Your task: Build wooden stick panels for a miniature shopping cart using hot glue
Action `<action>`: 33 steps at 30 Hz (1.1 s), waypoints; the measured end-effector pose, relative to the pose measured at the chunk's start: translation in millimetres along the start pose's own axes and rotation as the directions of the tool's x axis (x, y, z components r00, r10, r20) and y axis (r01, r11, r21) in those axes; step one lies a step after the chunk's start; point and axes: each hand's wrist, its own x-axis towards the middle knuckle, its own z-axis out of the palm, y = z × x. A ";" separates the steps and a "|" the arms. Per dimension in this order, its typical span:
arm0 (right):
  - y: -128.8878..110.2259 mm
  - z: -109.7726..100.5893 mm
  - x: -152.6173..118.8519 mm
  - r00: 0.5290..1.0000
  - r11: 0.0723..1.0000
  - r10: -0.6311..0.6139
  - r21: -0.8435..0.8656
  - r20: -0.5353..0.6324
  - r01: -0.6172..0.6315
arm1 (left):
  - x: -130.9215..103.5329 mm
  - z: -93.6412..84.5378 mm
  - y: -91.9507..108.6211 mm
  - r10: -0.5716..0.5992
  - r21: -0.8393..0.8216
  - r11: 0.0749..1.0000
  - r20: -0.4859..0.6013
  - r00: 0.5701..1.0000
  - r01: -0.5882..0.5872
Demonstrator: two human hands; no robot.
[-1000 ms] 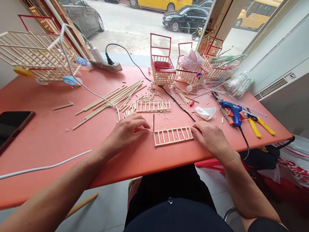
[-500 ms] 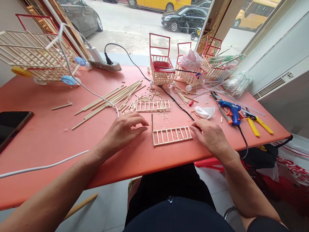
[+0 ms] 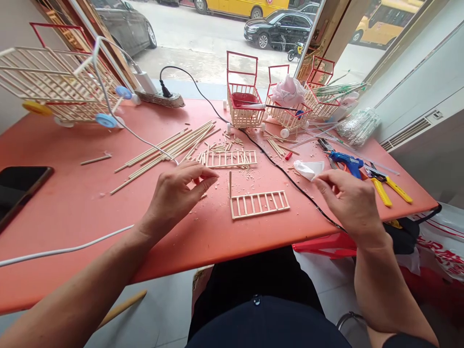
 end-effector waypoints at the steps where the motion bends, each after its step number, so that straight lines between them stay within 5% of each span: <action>1: 4.9 -6.4 0.6 0.999 1.000 0.020 -0.023 -0.035 -0.021 | -0.3 -0.7 0.8 -0.006 -0.001 1.000 -0.003 1.000 0.006; 9: 28.3 -33.2 -0.6 0.977 0.985 0.092 -0.125 -0.191 -0.117 | 0.2 -2.1 1.1 -0.002 -0.007 1.000 -0.049 0.999 0.001; 13: 15.0 -11.1 3.3 0.985 0.999 -0.030 0.006 -0.170 0.031 | 1.9 1.1 -2.9 -0.051 -0.007 0.999 -0.066 0.997 0.050; 18: -25.2 27.0 15.7 0.979 0.944 -0.202 0.271 0.017 0.190 | 1.9 5.5 -7.7 -0.127 -0.131 0.984 -0.024 0.992 0.123; 25: -69.2 72.9 39.8 0.911 0.797 -0.340 0.585 0.232 0.148 | -0.3 7.8 -4.8 -0.067 -0.227 0.968 0.178 0.982 0.107; 33: -85.1 86.3 54.2 0.864 0.768 -0.408 0.623 0.295 0.150 | -2.1 18.5 -7.9 0.074 -0.194 0.980 0.179 0.981 -0.038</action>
